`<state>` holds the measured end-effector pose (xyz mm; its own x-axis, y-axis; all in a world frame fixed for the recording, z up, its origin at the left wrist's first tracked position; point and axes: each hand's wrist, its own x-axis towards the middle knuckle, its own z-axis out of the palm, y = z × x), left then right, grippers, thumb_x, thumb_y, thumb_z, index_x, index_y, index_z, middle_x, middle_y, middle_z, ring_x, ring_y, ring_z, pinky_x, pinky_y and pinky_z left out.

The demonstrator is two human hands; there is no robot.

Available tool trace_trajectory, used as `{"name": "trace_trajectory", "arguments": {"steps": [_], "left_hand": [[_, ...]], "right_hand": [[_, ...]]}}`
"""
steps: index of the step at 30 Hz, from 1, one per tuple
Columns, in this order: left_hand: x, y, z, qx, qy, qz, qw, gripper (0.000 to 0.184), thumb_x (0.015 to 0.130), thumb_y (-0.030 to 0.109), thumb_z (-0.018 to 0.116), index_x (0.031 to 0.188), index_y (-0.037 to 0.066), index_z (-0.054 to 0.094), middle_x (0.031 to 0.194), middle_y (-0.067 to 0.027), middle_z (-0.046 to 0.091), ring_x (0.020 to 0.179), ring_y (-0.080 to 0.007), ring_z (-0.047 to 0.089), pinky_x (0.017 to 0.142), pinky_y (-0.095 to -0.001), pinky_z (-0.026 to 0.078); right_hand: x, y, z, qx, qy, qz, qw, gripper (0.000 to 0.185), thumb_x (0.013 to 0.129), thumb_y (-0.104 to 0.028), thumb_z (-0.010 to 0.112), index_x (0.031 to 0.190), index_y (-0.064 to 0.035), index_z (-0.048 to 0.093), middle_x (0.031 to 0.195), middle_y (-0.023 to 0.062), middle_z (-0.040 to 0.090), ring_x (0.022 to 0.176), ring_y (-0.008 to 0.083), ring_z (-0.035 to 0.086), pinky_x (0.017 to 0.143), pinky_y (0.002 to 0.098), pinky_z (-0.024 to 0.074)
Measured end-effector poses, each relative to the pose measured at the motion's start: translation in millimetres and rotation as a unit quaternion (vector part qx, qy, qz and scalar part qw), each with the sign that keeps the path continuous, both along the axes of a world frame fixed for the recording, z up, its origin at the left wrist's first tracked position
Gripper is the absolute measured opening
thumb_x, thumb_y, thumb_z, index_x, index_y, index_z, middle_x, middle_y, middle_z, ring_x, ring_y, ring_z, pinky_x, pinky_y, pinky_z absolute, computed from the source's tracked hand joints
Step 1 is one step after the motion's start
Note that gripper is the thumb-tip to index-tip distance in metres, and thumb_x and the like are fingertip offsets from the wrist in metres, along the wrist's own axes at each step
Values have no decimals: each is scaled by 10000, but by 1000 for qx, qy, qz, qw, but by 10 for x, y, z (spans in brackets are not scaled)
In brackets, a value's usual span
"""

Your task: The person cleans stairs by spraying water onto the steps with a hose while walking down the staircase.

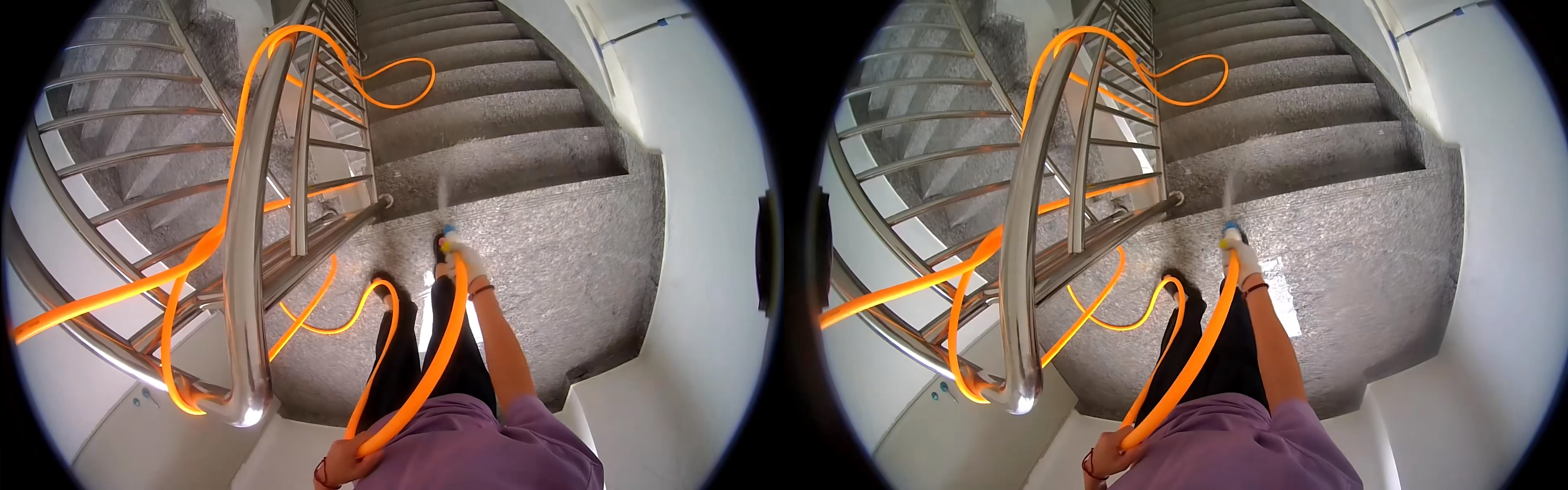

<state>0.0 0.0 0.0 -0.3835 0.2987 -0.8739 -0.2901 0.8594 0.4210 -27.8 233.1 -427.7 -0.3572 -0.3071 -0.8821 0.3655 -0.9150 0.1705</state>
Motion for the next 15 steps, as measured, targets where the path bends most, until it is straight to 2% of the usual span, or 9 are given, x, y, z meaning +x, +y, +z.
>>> {"name": "trace_trajectory", "arguments": {"steps": [1,2,3,5,7,8,12,13,15], "left_hand": [[-3,22,23,5,-19,25,1000,185,740,195,614,832,38,579,596,-98,542,514,-192,550,513,-273,421],[-8,46,44,10,-37,49,998,179,736,182,610,816,26,571,602,-110,533,519,-202,548,516,-280,420],[-73,114,12,19,-39,51,998,179,736,182,610,816,26,571,602,-110,533,519,-202,548,516,-280,420],[-86,224,-55,55,-25,50,997,183,736,174,603,819,15,566,603,-105,532,522,-194,544,524,-279,421],[-41,156,-231,67,-12,65,996,187,737,175,602,825,13,567,605,-100,535,524,-188,543,527,-277,421],[-24,110,-325,81,-5,76,994,191,738,175,600,830,11,567,607,-96,538,525,-183,541,531,-276,422],[3,-80,-411,78,-56,91,991,190,742,173,594,836,9,568,623,-96,548,539,-179,544,537,-274,421],[9,-133,-440,89,-62,90,990,192,745,174,595,840,9,569,631,-100,552,549,-180,548,542,-272,421],[24,-215,-440,104,-70,93,988,194,747,175,597,845,9,570,639,-104,556,559,-182,552,547,-270,422]], "right_hand": [[-58,-27,212,-25,13,57,998,138,757,-199,551,730,-87,475,504,-9,390,344,99,354,311,227,283],[-169,-86,443,17,12,123,992,145,761,-212,549,727,-94,473,513,-13,401,358,88,363,317,217,283],[-238,-85,467,-37,9,90,995,145,772,-211,541,722,-97,466,515,-19,403,364,84,370,318,211,277],[-227,-14,520,-50,4,59,997,167,810,-227,530,786,-92,434,513,-42,401,373,47,392,301,152,292],[-309,-4,264,-55,36,13,998,156,815,-218,522,775,-91,441,517,-40,404,373,49,391,305,158,301],[-318,39,156,13,39,1,999,147,816,-211,517,778,-84,454,520,-36,407,371,52,389,309,160,310],[-371,110,480,98,-13,33,995,134,824,-183,489,769,-62,499,492,-15,396,347,86,353,311,218,281],[-364,63,478,99,-13,38,994,134,824,-183,489,769,-62,499,492,-15,396,347,86,353,311,218,281],[-326,15,484,62,10,38,997,136,828,-192,496,813,-75,428,511,-25,371,360,53,354,310,158,293]]}}
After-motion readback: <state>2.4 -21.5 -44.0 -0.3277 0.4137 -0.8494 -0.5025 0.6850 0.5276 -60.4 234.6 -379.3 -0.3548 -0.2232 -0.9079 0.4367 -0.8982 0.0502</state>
